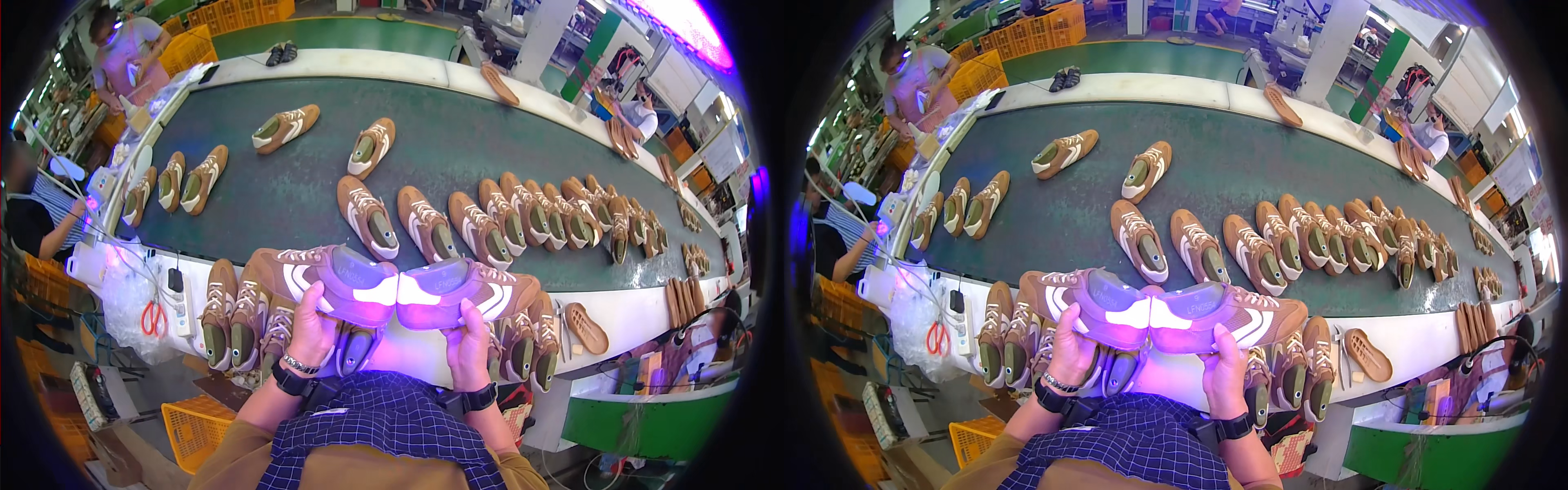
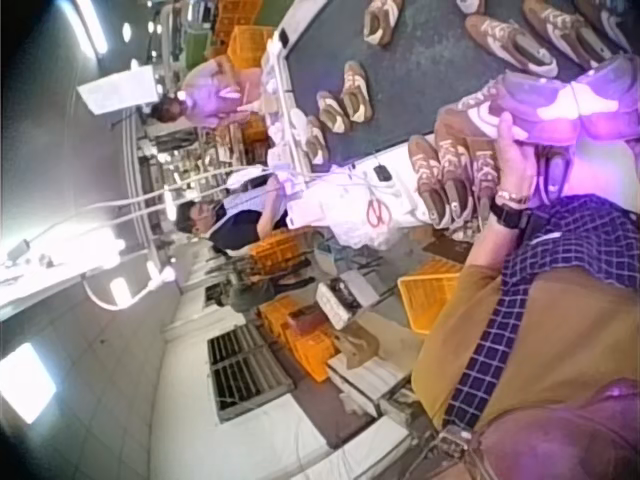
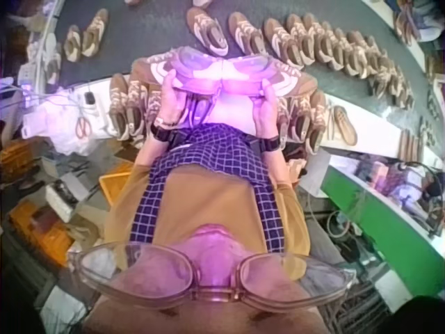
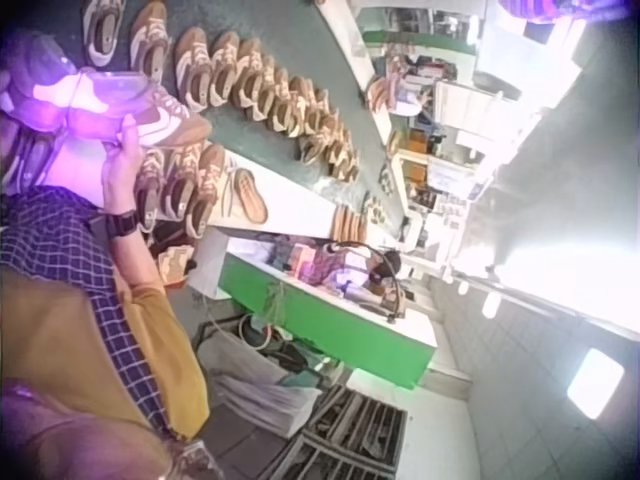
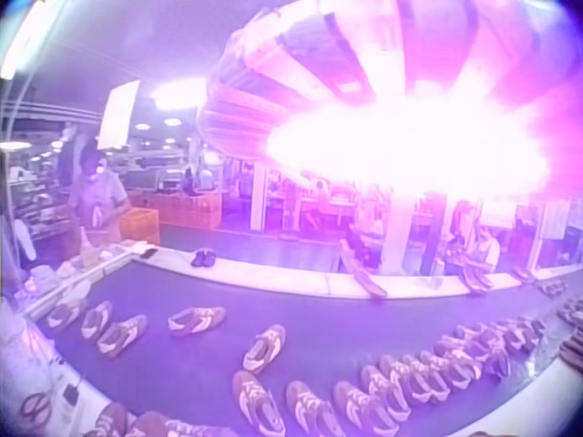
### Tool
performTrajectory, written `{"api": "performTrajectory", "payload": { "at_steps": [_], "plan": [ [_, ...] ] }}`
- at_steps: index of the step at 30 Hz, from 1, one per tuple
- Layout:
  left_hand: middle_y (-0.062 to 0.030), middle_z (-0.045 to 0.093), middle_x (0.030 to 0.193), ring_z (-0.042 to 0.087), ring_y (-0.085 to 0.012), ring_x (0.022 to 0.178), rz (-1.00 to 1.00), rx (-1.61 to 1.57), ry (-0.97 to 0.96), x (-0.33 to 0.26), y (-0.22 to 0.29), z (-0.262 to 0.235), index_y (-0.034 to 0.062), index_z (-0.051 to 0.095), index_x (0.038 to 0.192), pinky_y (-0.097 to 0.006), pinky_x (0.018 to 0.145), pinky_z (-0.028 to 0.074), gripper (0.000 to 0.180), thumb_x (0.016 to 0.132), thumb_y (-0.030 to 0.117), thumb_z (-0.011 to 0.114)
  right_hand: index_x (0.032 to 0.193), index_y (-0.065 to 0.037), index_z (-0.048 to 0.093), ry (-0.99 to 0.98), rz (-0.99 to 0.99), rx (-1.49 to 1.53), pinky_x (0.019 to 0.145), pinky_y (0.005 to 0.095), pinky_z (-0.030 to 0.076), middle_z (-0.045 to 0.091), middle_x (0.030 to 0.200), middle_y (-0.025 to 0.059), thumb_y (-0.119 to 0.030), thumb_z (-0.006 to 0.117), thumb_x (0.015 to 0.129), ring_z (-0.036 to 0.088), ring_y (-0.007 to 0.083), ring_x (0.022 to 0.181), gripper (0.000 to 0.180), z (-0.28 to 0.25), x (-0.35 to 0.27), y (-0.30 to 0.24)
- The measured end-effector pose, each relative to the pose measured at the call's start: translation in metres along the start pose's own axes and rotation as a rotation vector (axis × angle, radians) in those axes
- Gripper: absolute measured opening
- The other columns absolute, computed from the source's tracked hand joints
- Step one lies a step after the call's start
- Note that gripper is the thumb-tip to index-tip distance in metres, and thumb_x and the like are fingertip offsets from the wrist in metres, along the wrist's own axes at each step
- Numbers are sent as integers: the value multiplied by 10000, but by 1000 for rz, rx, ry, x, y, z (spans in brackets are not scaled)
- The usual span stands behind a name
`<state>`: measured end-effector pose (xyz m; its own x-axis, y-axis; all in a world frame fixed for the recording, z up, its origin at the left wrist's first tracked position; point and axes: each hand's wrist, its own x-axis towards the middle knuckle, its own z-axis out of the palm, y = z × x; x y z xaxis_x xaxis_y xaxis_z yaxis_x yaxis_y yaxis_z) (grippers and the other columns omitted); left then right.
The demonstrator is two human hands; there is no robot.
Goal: The person inspects pairs of brown and white sneakers on a factory assembly line. They pick up shoes from the conveyor belt, hold them under a purple UV light to check the soles and uppers, and then place them back on the belt. The process is repeated for multiple pairs of shoes throughout the video.
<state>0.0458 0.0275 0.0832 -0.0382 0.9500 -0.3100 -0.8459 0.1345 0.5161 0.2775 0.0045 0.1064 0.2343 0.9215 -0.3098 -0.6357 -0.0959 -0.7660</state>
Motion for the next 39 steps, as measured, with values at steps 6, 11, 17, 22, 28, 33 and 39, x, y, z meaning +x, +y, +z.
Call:
{"api": "performTrajectory", "payload": {
  "at_steps": [6, 11, 17, 22, 28, 33, 39],
  "plan": [
    [-66, 591, 1089, 563, -192, 1002, 11, -19, -19, -3, 5, 4, 38, 507, 1143, -350, 913, 431, 358, 853, 242, 561, 1091, -33, 522, -13, -37, -26, 788, 344, 521, 601, 1022, 73, -198, 558, 851, 611, 194, 912, 294, 13, -5, -9],
    [-56, 578, 1123, 551, -196, 1036, -5, -118, -21, 0, 2, 6, 53, 500, 1162, -359, 924, 433, 371, 856, 254, 559, 1131, -46, 495, -58, 23, 96, 851, 375, 498, 582, 1080, 83, -232, 547, 867, 589, 206, 971, 327, 12, -3, 0],
    [-43, 578, 1136, 544, -206, 1054, -24, -111, -14, 4, 2, 7, 87, 510, 1164, -387, 931, 430, 381, 834, 260, 591, 1150, -48, 480, -5, 63, 166, 880, 403, 487, 572, 1111, 93, -259, 535, 877, 570, 219, 1016, 349, 12, 0, 9],
    [-43, 579, 1130, 544, -211, 1053, -38, -107, -1, 7, -2, 5, 85, 510, 1163, -392, 924, 438, 384, 833, 265, 592, 768, -118, 497, 37, 47, 194, 727, 348, 520, 606, 945, 65, -246, 597, 841, 600, 184, 853, 178, 11, -2, 9],
    [-46, 586, 1114, 554, -208, 1035, -48, -112, -5, 5, -5, 6, 80, 516, 1153, -384, 905, 452, 378, 833, 266, 592, 799, -115, 508, 67, 31, 188, 697, 328, 511, 608, 939, 57, -256, 598, 840, 597, 172, 836, 173, 15, -8, 4],
    [-46, 596, 1093, 564, -205, 1018, -44, -96, -15, 2, -6, 9, 77, 525, 1138, -372, 897, 458, 367, 834, 270, 590, 1179, -64, 471, 23, 41, 159, 859, 391, 498, 575, 1106, 84, -266, 545, 871, 578, 212, 996, 376, 3, -8, 7],
    [-47, 596, 1095, 565, -198, 1013, -43, -51, -25, 2, -8, 4, 67, 525, 1137, -360, 897, 454, 366, 842, 277, 578, 1168, -52, 480, 0, 15, 112, 844, 373, 495, 577, 1099, 75, -263, 530, 878, 582, 203, 986, 362, 0, -10, 5]
  ]
}}
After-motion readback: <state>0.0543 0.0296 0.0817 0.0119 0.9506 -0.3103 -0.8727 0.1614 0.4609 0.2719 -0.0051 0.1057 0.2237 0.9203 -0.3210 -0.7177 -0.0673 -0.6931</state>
